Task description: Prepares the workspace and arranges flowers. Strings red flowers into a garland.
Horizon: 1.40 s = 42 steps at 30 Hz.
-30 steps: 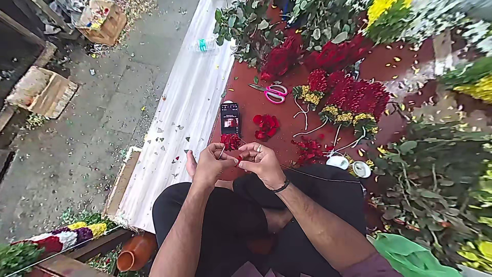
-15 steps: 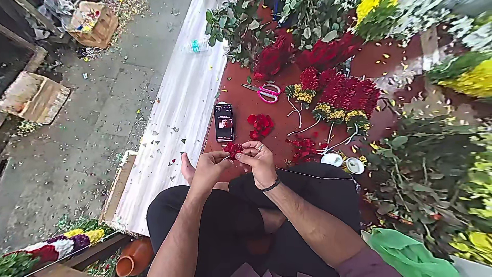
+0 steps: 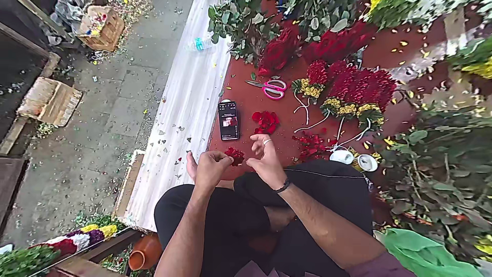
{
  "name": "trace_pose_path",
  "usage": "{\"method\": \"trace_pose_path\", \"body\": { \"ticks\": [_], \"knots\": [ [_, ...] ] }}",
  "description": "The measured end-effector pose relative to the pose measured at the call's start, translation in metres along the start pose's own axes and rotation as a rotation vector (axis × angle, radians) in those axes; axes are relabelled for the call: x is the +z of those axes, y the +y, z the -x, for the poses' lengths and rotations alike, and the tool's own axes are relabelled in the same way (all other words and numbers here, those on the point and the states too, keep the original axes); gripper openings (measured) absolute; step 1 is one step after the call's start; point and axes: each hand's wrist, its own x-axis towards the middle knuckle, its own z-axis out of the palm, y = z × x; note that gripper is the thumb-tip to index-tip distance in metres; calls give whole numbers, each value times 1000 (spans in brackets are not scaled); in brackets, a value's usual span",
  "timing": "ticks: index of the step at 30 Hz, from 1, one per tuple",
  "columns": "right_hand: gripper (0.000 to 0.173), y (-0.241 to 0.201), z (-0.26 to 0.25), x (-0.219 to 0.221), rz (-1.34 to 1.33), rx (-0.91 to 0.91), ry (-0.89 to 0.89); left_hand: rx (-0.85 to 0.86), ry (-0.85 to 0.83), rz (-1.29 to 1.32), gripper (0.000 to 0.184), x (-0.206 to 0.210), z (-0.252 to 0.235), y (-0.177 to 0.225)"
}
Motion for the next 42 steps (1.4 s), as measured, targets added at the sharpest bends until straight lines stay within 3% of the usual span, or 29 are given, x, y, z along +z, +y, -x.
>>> {"method": "trace_pose_path", "body": {
  "ticks": [3, 7, 12, 13, 15, 16, 18, 19, 21, 24, 28, 32, 39, 42],
  "knots": [
    [74, 8, -10, -8, 212, -110, -218, -42, 2, -19, 14, -5, 0, 2],
    [11, 18, -20, -13, 138, -89, -302, -95, 37, -36, 18, -12, -4, 1],
    [11, -5, -13, -27, 67, -168, -489, -121, 90, -267, 20, -14, -4, 3],
    [10, -10, -11, -27, 15, -202, -516, -114, 40, -388, 20, -13, -2, 5],
    [7, -12, -14, -26, -81, -261, -532, -63, -243, -527, 20, -15, 6, 15],
    [5, -9, -20, -27, -122, -275, -549, 11, -424, -510, 19, -17, 10, 22],
    [6, 2, -29, -28, -243, -220, -615, 199, -678, -206, 15, -22, 13, 32],
    [7, 9, -30, -28, -322, -155, -640, 257, -678, 3, 12, -22, 12, 33],
    [7, 16, -20, -24, -464, -54, -620, 294, -473, 237, 11, -21, 9, 34],
    [11, 1, -13, -11, -396, -126, -650, 211, -34, 97, 18, -16, 0, 25],
    [13, 1, -8, -2, -225, -271, -580, 49, 171, -140, 22, -5, -3, 7],
    [21, 10, -1, 16, -12, -327, -523, 59, 151, -115, 21, 2, -4, 3],
    [9, -2, -24, -35, -245, -164, -311, 77, -85, -151, 14, -15, -3, 6],
    [8, 1, -24, -39, -267, -57, -318, 67, -130, -240, 14, -12, -1, 6]
  ]
}}
